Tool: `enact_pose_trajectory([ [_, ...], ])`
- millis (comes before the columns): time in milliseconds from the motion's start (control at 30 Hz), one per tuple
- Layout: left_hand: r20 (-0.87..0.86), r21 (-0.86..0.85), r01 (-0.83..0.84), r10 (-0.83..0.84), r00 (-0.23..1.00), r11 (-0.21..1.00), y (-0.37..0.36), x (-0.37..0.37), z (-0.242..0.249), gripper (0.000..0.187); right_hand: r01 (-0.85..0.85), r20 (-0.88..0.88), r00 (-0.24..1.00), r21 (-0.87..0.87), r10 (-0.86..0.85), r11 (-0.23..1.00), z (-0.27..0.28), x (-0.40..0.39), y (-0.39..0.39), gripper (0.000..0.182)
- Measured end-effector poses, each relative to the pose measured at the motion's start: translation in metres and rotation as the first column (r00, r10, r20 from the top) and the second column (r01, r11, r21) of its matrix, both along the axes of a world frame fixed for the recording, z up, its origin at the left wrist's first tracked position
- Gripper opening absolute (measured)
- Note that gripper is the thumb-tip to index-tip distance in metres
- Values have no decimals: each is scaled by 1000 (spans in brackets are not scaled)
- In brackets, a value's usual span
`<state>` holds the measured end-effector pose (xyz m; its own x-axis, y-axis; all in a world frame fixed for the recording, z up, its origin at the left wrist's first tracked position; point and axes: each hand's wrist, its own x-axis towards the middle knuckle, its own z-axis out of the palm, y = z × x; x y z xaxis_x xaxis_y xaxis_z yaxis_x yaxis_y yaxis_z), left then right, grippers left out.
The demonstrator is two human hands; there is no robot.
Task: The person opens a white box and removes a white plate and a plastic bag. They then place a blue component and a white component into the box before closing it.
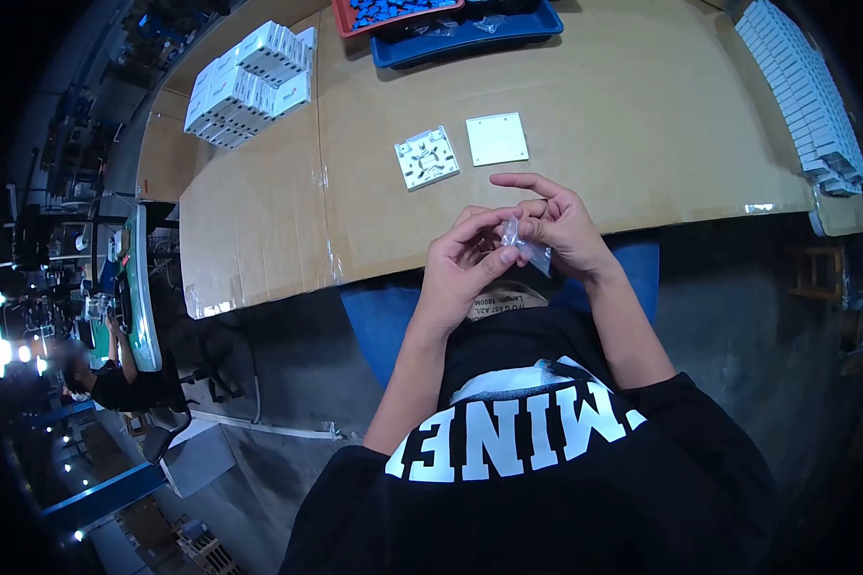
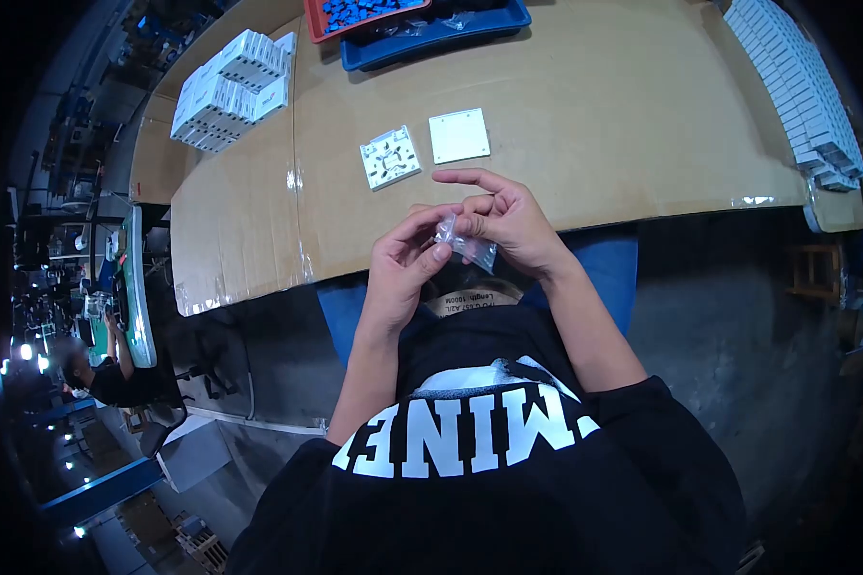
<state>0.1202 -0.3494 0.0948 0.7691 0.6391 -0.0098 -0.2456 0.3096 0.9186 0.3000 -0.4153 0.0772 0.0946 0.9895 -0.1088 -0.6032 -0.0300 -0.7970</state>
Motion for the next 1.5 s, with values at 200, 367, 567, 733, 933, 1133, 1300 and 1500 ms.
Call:
enact_pose_trajectory([
  [200,-28,143,-146,152,988,979,-8,0,11,41,-147,-54,987,111,154,983,-11,12,-8,61],
  [367,-5,89,-252,253,967,964,-11,-2,-2,40,-152,-159,974,62,160,986,-31,5,-11,55],
  [567,73,-34,-392,394,916,919,-15,1,-6,45,-167,-245,954,36,171,985,-19,-9,-15,53],
  [733,124,-228,-401,435,892,887,-15,2,1,47,-215,-119,970,-4,213,977,-10,-11,-16,51],
  [933,-93,-128,-121,109,990,984,7,-25,1,48,25,686,726,39,-44,999,38,3,-28,43],
  [1133,-147,-211,69,-102,984,975,-2,-19,-3,50,-208,828,561,125,13,970,46,-1,-23,20],
  [1300,-113,-285,118,-155,981,951,0,-22,-17,45,-242,841,533,43,96,969,40,2,-20,16],
  [1500,-76,-428,172,-225,971,887,-4,-22,-24,42,-334,800,560,-19,215,942,31,5,-18,19],
])
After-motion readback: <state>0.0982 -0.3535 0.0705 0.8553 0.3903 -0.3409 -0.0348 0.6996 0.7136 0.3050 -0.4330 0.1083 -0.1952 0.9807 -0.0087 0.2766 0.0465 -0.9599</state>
